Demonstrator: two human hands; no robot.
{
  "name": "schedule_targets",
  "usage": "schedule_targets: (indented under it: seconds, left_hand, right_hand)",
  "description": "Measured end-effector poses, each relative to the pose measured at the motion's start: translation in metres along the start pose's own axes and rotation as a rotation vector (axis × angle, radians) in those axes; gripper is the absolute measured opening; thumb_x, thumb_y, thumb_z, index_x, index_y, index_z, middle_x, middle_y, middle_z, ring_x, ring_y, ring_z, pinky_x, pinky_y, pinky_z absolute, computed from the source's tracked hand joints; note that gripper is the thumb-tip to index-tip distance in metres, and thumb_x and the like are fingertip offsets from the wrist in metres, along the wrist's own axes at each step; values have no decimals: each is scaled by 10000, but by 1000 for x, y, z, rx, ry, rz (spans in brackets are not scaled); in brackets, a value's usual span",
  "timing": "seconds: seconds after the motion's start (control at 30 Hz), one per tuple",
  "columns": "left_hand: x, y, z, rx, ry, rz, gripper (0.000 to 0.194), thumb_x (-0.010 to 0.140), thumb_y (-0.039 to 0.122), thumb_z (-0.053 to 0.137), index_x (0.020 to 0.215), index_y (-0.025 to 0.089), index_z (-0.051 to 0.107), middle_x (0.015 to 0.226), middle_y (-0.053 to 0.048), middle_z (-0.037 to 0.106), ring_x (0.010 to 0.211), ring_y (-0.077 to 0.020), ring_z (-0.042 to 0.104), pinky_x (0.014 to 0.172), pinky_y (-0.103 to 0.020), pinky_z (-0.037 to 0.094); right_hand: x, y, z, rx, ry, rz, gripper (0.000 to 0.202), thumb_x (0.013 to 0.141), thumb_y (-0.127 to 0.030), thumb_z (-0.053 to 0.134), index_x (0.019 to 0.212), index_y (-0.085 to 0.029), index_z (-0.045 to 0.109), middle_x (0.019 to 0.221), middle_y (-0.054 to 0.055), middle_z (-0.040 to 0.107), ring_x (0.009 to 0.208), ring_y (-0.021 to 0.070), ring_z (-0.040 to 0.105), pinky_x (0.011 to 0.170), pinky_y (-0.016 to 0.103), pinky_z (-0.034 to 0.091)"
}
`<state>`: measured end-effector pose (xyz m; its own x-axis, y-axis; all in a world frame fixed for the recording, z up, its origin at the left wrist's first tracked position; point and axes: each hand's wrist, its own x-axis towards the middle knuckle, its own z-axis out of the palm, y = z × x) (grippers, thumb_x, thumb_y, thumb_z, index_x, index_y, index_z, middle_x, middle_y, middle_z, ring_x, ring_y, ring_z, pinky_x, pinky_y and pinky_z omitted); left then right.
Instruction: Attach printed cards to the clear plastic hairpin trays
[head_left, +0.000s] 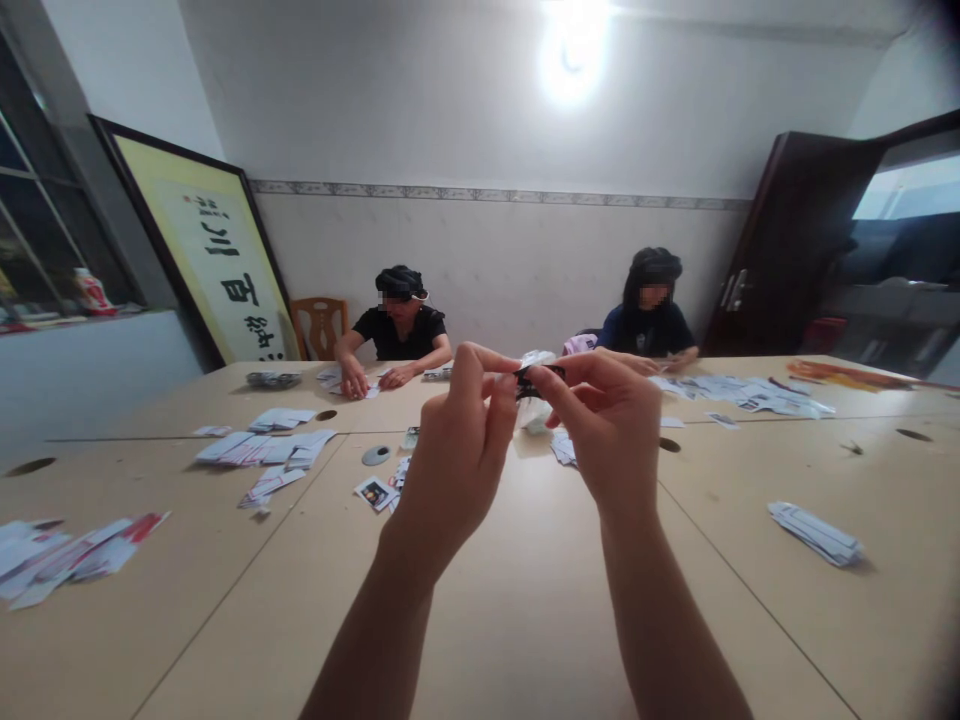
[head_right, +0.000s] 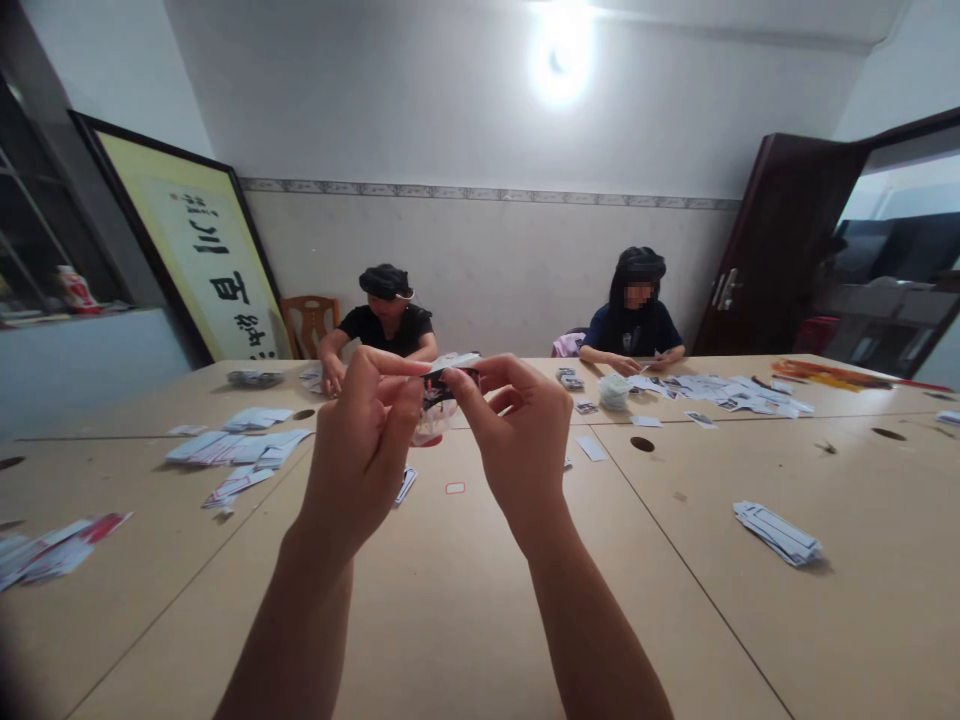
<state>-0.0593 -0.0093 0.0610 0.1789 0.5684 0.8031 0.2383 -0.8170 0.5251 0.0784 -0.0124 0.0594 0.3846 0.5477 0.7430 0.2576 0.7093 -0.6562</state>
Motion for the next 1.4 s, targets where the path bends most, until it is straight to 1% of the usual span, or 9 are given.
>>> schedule_targets:
  seconds: [0.07, 0.2, 0.4, 0.53, 0.63, 0.8, 0.93, 1.17, 1.4]
  left_hand:
    - [1, -1, -1, 24, -2, 14, 119, 1034, 346, 482, 1046, 233, 520, 740, 32, 643, 572, -112, 613, 533, -219, 479]
    - [1, -2, -3, 22, -19, -1, 114, 1037, 351, 478, 1048, 247, 521, 581, 74, 512, 460, -103, 514, 462, -201, 422]
    - [3, -5, -3, -105, -25, -5, 140, 1025, 364, 499, 1063, 231, 519, 667, 48, 553, 518, -89, 531, 519, -182, 572]
    - [4, -8, -4, -208, -16, -49, 164, 1005, 396, 539, 1047, 237, 546, 598, 72, 433, 476, -79, 484, 488, -165, 578]
    - [5, -9, -5, -252, -1, -92, 179, 989, 410, 565, 1027, 235, 557, 572, 82, 392, 447, -73, 475, 473, -163, 573]
    - [7, -9, -6, -296, 4, -114, 192, 980, 420, 581, 1029, 235, 560, 588, 75, 444, 426, -70, 487, 473, -188, 587]
    - [9, -9, -6, -307, 21, -126, 208, 970, 432, 596, 1013, 230, 567, 602, 67, 482, 425, -75, 510, 464, -195, 588]
    - [10, -6, -8, -373, -9, -170, 204, 960, 414, 614, 995, 218, 567, 743, 17, 660, 533, -102, 634, 446, -170, 561]
    - [5, -1, -7, -388, 5, -138, 184, 965, 400, 619, 984, 226, 560, 736, 24, 652, 552, -99, 631, 434, -157, 548]
  right_hand:
    - [0, 0, 1, -14, -1, 20, 170, 771, -345, 817, 736, -196, 744, 631, -31, 657, 487, 95, 586, 437, 226, 462]
    - [-1, 0, 3, -48, 14, 61, 213, 766, -377, 823, 721, -192, 729, 615, -26, 664, 477, 98, 589, 439, 227, 441]
    - [2, 2, 1, 2, 31, 28, 282, 719, -400, 865, 703, -196, 671, 641, -27, 667, 507, 103, 606, 449, 221, 476]
    - [4, 0, -2, 123, -17, 61, 302, 702, -368, 881, 706, -205, 627, 577, -47, 637, 489, 93, 587, 420, 194, 459]
    - [5, 0, -5, 244, -75, 99, 247, 756, -316, 838, 711, -201, 624, 537, -63, 614, 437, 71, 555, 371, 169, 408]
    - [6, 3, -6, 314, -110, 97, 160, 817, -255, 766, 731, -193, 646, 540, -59, 629, 444, 79, 603, 381, 171, 449]
    - [4, 1, -3, 273, -59, 87, 179, 810, -255, 762, 707, -188, 633, 587, -60, 610, 447, 81, 630, 384, 173, 486]
    - [4, -2, -2, 261, -18, 113, 202, 772, -273, 789, 680, -177, 638, 709, -41, 602, 387, 46, 584, 309, 159, 409]
    - [3, -5, -4, 296, -14, 116, 189, 775, -254, 788, 678, -181, 642, 616, -53, 616, 395, 81, 614, 312, 163, 433]
